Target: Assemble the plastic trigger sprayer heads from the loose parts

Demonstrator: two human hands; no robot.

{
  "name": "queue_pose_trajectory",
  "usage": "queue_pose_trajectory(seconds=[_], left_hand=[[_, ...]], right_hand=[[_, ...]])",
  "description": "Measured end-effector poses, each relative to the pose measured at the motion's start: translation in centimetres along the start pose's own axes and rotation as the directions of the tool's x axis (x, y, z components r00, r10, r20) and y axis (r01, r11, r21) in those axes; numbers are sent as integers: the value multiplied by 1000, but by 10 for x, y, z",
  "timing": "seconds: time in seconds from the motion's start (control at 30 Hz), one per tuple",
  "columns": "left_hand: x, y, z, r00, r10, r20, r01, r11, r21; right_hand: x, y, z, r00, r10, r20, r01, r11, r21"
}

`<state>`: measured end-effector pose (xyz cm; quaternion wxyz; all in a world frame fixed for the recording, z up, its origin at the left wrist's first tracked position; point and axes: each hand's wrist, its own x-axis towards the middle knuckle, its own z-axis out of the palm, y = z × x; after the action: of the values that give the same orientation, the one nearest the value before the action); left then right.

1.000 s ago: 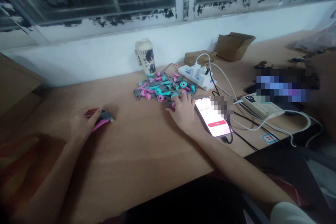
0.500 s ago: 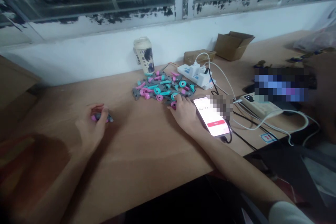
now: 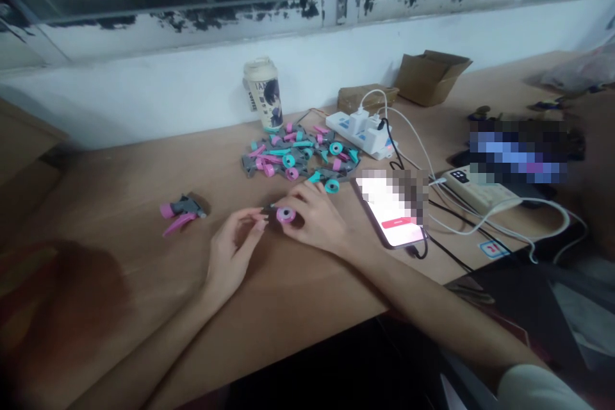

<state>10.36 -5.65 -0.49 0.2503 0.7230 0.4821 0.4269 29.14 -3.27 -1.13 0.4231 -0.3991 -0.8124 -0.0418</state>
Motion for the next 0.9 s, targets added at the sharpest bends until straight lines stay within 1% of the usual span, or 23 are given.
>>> queue_pose_trajectory(seconds=[0.07, 0.17, 0.33, 0.4, 0.53, 0.6, 0.67, 0.77, 0.83, 0.9], left_hand=[[4, -4, -1, 998, -38, 41, 41, 997, -68], [7, -9, 0, 991, -67, 113, 83, 987, -136], [7, -13, 3, 984, -101, 149, 122, 983, -138], [8, -13, 3, 982, -108, 157, 128, 983, -129], [11, -12, 2, 982, -93, 162, 110, 989, -99], [13, -11, 2, 982, -122, 142, 139, 984, -114], [13, -11, 3, 980, -158, 116, 175, 973, -152], [12, -12, 3, 981, -163, 106, 180, 967, -179], [12, -13, 3, 983, -146, 114, 163, 973, -165], [11, -15, 4, 985, -131, 113, 148, 977, -151]], right_hand=[[-1, -5, 4, 998, -55, 43, 55, 998, -12], [-2, -9, 6, 995, -59, 80, 64, 996, -60], [-4, -12, 6, 999, -30, 11, 31, 986, -163], [-4, -14, 7, 998, -53, 26, 56, 981, -187], [-1, -18, 10, 983, -134, 128, 153, 977, -148], [0, -18, 11, 980, -145, 134, 158, 983, -95], [0, -17, 13, 987, -123, 99, 126, 992, -25], [-1, -15, 15, 998, -49, 50, 43, 994, 102], [-1, -14, 15, 998, 34, 58, -44, 984, 174], [-1, -15, 16, 989, 109, 99, -129, 967, 220]])
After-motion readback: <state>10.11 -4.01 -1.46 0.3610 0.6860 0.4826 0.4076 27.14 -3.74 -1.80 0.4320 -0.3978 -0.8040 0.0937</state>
